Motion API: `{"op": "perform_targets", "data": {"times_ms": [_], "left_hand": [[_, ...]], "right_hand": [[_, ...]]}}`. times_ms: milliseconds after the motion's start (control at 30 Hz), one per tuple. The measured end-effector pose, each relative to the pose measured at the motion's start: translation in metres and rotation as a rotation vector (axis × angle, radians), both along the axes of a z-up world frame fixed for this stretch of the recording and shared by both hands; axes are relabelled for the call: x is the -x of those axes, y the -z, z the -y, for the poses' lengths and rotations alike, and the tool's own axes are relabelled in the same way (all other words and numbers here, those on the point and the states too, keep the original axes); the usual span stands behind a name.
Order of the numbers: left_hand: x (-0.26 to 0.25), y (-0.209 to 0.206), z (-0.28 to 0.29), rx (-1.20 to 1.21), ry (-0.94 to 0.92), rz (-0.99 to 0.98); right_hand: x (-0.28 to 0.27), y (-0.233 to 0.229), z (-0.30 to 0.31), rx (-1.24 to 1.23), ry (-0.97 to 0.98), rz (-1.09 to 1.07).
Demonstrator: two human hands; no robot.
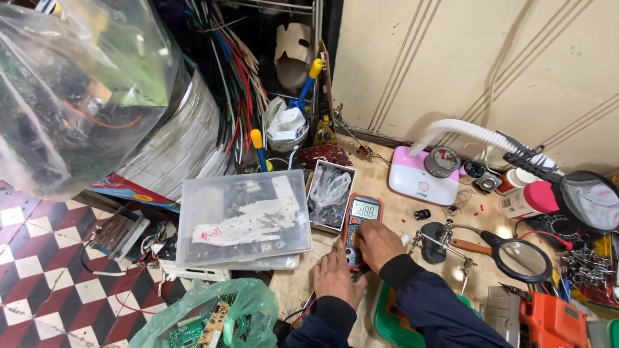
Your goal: The person retrieves a circuit board from a plastic bag and holds it to inspect the components. They then use a multimeter to test the board by touching the probes to various points on the circuit.
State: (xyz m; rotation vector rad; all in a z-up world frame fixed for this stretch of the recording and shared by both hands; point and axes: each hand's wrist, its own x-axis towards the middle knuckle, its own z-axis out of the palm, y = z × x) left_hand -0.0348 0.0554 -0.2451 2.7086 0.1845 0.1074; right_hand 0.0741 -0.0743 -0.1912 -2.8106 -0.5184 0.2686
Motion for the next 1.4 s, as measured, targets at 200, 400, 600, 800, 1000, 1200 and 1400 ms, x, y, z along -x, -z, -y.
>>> {"op": "perform_targets", "data": {"times_ms": [200,400,600,800,1000,1200,1400], "left_hand": [[0.001,-0.016,-0.004,0.070,0.025,-0.046],[0.002,-0.009,-0.005,0.086,0.058,-0.077],[0.000,-0.014,-0.005,0.083,0.039,-0.100],[0.002,0.000,-0.009,0.083,0.054,-0.033],[0.037,-0.136,-0.060,0.461,-0.055,-0.398],[0.090,-0.066,-0.101,0.691,-0.258,-0.157],[0.116,-0.022,-0.137,0.517,-0.297,-0.117]], "right_hand": [[-0.008,0.007,0.022,0.027,-0.340,0.128],[-0.015,0.003,0.031,-0.014,-0.533,0.222],[-0.015,0.002,0.033,0.009,-0.565,0.270],[-0.002,-0.008,0.037,-0.012,-0.422,0.192],[0.121,-0.140,0.051,-0.390,0.381,0.019],[0.273,-0.077,0.095,-0.579,1.080,-0.076],[0.337,0.185,0.145,-0.435,0.080,-0.727]]}}
